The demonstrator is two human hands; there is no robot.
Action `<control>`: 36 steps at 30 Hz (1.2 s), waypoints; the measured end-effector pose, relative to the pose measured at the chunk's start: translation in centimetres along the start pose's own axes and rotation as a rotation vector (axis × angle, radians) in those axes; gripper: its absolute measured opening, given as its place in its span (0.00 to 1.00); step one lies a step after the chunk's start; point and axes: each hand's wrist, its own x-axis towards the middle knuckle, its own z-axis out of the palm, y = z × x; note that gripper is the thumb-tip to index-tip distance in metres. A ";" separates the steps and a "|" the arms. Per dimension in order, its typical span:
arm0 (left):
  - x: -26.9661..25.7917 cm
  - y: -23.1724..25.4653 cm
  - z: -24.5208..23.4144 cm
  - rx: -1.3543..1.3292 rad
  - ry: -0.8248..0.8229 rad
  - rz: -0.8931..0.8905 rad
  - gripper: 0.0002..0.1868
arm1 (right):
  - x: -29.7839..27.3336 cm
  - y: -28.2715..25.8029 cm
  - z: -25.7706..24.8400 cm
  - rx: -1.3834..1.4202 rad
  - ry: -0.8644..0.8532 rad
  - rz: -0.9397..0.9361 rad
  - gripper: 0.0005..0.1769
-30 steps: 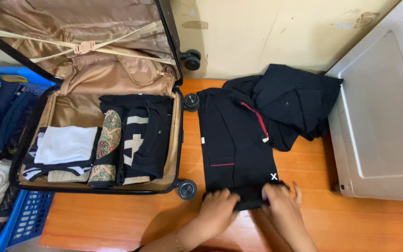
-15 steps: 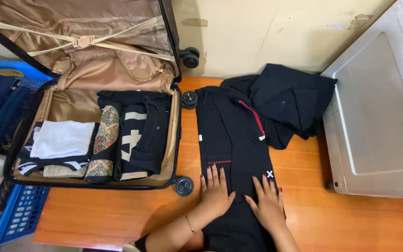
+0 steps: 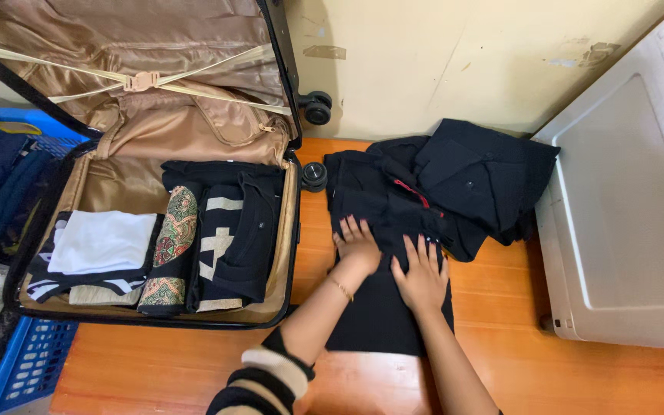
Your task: The person folds several dark items of clothing by hand and places them one by one into an open suitcase.
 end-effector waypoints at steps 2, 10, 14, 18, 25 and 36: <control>2.0 0.1 -1.0 -0.021 0.021 -0.010 0.53 | 1.8 -0.2 0.0 0.039 0.033 -0.002 0.35; 2.6 -0.3 -0.8 -0.076 0.199 -0.008 0.51 | 2.2 1.0 0.6 0.404 0.357 0.009 0.18; -3.1 -0.4 1.5 -0.170 0.687 0.073 0.49 | 0.9 1.6 0.9 0.457 0.427 -0.093 0.07; -8.8 -0.5 3.6 -0.213 0.677 0.173 0.47 | -0.5 1.6 0.5 0.491 0.428 -0.123 0.04; -12.2 -2.5 4.0 -0.124 0.543 0.195 0.39 | -2.4 3.0 -1.0 0.450 0.340 -0.194 0.08; -13.4 -3.6 3.4 -0.270 0.423 0.326 0.20 | -3.6 5.4 -7.4 0.159 -0.429 -0.080 0.15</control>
